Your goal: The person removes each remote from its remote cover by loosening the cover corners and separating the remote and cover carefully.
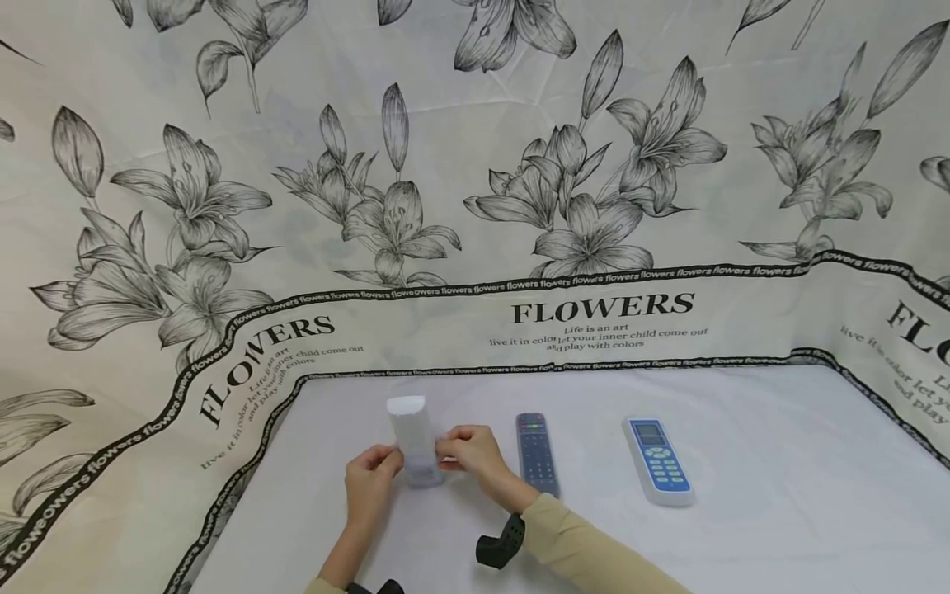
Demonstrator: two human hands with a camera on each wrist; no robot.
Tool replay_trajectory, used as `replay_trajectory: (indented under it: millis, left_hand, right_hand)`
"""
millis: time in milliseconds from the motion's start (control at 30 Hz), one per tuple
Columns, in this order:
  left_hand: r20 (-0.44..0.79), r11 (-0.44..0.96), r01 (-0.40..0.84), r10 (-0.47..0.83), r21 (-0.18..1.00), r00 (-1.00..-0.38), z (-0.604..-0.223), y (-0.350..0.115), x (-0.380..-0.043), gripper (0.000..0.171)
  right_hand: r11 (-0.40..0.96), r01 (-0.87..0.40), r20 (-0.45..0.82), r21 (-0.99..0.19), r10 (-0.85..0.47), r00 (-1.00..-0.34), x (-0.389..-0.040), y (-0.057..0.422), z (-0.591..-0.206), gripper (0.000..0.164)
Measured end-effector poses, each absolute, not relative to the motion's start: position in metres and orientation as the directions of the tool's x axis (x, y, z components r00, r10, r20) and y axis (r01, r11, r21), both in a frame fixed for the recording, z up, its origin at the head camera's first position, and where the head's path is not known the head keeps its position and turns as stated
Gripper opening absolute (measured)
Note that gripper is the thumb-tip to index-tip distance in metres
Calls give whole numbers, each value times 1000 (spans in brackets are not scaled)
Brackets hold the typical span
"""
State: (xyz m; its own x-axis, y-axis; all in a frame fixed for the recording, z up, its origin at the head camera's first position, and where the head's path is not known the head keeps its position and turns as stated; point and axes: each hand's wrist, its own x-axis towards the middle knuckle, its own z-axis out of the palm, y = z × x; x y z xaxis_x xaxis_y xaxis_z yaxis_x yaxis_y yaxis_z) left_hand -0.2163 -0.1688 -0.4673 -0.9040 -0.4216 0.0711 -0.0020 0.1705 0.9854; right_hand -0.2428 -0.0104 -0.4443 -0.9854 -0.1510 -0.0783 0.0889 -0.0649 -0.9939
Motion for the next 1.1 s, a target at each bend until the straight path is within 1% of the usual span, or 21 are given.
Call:
replay_trajectory:
  millis: [367,733,900,1100]
  left_hand:
    - [64,188,-16,-415,982,-908,-471,-169,-218,13]
    - [71,202,-10,-390,979,-918,-475,-172,-216,11]
    - [60,203,-21,-384,979,-922,-474,-172,-214,10]
    - [77,209,-5,-383,978,-921,-476,-172,-215,10]
  right_hand:
    - [-56,111,-102,-992,-149,-984,-245,-9,-452,4]
    - [-22,72,-68,-997,-146,-987,-245,-10,-456,8]
    - [-17,72,-69,-997,-143,-987,-244,-10,-458,7]
    - [-25,78,-74,-997,-141,-987,-244,-9,-458,6]
